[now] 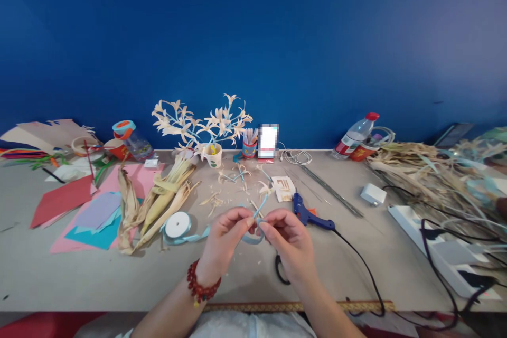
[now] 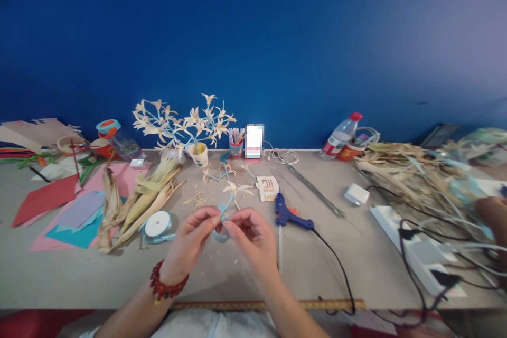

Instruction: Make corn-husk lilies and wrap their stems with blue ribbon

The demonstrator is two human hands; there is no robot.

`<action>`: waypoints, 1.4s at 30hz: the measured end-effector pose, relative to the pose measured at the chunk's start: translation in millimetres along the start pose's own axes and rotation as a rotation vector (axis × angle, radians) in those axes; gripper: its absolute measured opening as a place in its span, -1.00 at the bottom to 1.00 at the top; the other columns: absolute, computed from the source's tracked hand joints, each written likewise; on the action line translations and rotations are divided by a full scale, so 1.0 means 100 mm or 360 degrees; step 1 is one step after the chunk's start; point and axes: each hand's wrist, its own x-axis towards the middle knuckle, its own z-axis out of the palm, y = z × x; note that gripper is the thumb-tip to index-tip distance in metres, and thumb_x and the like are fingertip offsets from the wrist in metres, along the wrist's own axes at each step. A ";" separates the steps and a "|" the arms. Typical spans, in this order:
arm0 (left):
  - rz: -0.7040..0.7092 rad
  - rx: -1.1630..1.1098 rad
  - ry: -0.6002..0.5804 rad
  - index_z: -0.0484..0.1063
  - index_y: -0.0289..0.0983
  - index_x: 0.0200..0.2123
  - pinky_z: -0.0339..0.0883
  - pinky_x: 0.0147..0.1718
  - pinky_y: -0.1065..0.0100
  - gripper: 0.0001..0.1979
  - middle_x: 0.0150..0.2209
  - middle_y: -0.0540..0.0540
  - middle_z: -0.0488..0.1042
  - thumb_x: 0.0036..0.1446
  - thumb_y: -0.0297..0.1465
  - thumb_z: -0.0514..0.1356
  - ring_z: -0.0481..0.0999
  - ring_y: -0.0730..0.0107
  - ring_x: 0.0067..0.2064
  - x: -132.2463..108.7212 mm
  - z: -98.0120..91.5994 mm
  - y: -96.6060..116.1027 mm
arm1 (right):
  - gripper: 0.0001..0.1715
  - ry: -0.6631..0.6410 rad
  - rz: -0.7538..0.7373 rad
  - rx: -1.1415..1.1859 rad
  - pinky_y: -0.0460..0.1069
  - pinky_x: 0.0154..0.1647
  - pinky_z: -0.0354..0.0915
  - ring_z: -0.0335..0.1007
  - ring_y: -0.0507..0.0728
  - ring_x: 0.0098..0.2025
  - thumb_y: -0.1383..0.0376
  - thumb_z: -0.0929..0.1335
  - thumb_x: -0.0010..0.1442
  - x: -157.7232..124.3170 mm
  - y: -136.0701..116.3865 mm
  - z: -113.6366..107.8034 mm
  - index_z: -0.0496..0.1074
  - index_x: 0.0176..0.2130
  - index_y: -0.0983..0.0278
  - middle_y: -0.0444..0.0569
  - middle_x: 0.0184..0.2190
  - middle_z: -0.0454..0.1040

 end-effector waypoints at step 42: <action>0.0209 0.0265 -0.0011 0.50 -0.27 -0.44 0.25 -0.35 0.40 -0.88 -0.48 -0.01 0.42 0.14 -0.42 0.21 0.37 0.41 -0.39 -0.04 0.07 0.09 | -0.88 0.0214 -0.0304 -0.0153 -0.10 -0.43 0.27 0.29 0.02 -0.37 0.30 0.40 0.16 0.05 0.06 0.13 0.35 -0.30 0.21 -0.12 -0.34 0.33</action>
